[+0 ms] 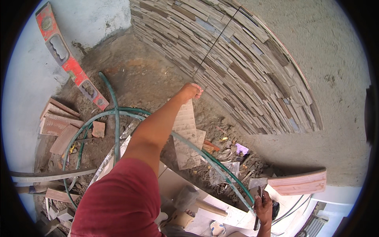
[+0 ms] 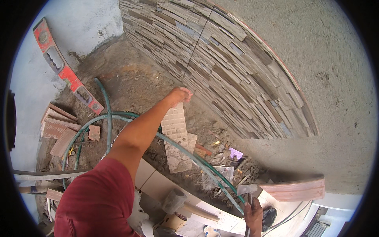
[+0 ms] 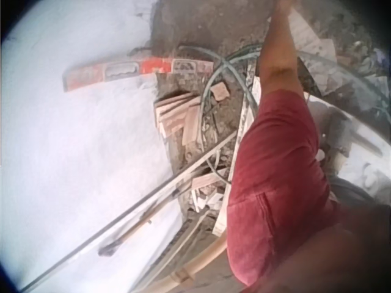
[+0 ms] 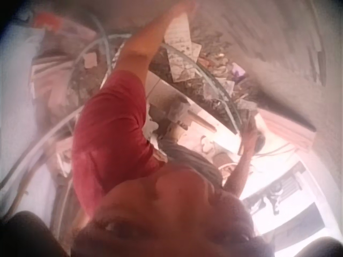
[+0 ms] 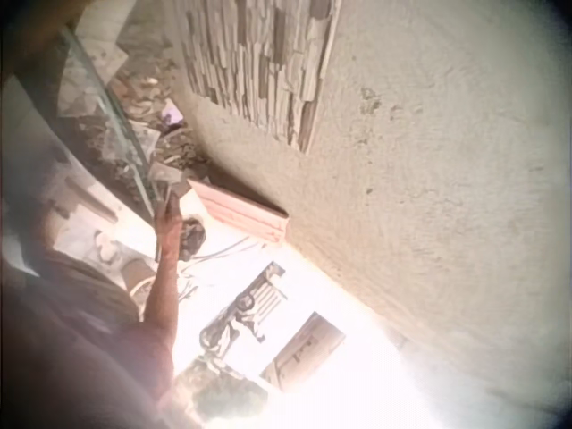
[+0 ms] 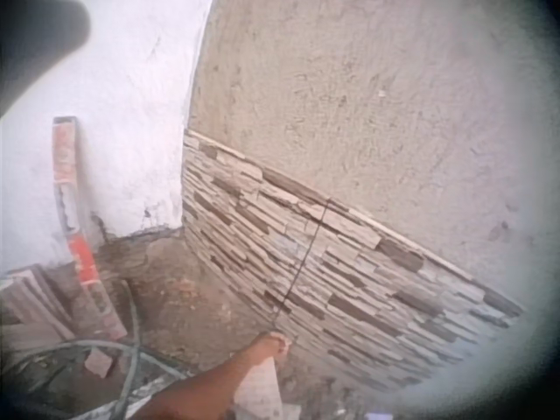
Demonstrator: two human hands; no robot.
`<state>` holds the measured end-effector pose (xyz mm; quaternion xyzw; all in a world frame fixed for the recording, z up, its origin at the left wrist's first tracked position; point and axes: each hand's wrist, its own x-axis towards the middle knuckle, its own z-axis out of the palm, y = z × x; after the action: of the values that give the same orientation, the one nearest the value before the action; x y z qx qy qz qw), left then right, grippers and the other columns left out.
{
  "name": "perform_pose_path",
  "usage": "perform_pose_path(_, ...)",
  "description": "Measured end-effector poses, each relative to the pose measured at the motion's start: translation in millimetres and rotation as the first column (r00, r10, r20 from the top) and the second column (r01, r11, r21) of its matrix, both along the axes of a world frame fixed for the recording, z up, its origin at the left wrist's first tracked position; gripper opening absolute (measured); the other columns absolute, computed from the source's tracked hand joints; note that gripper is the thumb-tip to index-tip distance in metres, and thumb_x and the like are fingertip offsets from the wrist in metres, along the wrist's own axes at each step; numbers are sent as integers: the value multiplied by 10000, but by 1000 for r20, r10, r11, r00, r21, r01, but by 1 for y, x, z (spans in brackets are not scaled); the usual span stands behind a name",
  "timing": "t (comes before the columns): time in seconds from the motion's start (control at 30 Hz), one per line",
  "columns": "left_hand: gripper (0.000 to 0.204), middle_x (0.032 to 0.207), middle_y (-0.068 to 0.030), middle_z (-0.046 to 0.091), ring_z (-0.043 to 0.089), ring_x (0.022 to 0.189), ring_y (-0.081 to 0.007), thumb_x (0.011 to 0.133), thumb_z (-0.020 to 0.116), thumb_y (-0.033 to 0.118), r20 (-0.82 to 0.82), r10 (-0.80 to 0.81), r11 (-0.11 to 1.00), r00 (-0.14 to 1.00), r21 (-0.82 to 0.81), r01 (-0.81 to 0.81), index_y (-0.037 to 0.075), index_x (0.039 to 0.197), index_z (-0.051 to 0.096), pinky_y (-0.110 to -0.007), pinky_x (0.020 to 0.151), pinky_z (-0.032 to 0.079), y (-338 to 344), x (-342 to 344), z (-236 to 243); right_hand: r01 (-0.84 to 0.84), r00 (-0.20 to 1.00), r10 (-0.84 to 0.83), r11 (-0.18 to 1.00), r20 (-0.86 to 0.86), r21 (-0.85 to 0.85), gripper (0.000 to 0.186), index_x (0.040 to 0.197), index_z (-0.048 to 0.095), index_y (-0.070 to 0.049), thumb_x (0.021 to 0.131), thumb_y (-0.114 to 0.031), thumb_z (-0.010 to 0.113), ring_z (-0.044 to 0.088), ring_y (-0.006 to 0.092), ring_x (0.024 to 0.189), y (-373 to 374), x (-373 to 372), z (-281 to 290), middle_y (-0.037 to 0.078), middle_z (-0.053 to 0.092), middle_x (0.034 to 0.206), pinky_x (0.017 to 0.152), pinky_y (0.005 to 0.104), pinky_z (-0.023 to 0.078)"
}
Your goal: The person uses a rubber mallet to tap and align stacked stone tiles on a wall. They then pick up a tile sheet, apply cement with a trowel, and prepare to install it on the wall.
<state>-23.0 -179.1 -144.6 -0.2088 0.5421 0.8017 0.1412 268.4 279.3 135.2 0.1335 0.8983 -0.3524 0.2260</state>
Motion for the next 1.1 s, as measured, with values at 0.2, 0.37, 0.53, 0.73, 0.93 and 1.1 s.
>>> perform_pose_path(0.2,118,961,-88,662,632,802,-168,898,645,27,17,-58,996,998,-64,59,-20,1005,635,-304,753,558,-1,3,14,-469,880,474,876,-28,109,286,1136,560,-3,877,-77,656,665,276,811,-117,-92,-51,206,675,889,750,359,506)
perform_pose_path(0.37,79,898,-70,683,652,743,-171,846,676,15,-8,8,1000,1000,-7,-8,1,923,665,-308,675,571,-4,-3,-11,-666,698,715,637,24,389,327,1196,585,-9,932,-200,618,656,450,898,-209,-154,-103,284,667,902,790,480,513)
perform_pose_path(0.53,59,881,-73,672,634,747,-167,845,664,-3,14,-54,997,998,-50,55,1,904,659,-307,706,562,1,-7,1,-697,672,740,616,35,367,348,1225,586,-62,931,-248,601,654,428,988,-251,-192,-119,267,676,1015,857,509,507)
perform_pose_path(0.73,49,856,-80,668,626,731,-168,831,659,-23,-37,-42,999,998,28,43,4,873,658,-310,713,553,-3,-8,-4,-732,588,799,458,128,505,342,1227,607,-93,929,-261,594,656,408,1015,-282,-226,-106,232,684,1071,904,495,512)
perform_pose_path(0.93,44,873,-103,677,628,735,-181,823,658,-33,-47,-70,998,996,-3,70,-8,859,663,-318,726,540,-5,-10,-2,-811,499,833,353,238,466,383,1279,629,-135,926,-282,609,657,392,1030,-303,-249,-88,228,682,1099,915,471,516)
perform_pose_path(1.1,25,842,-109,682,638,744,-202,834,672,0,-17,-46,990,999,-137,44,-18,848,683,-340,719,530,-3,-14,1,-716,613,765,432,198,549,422,1302,627,-145,912,-305,608,646,365,1083,-306,-262,-96,218,672,1152,939,467,511)
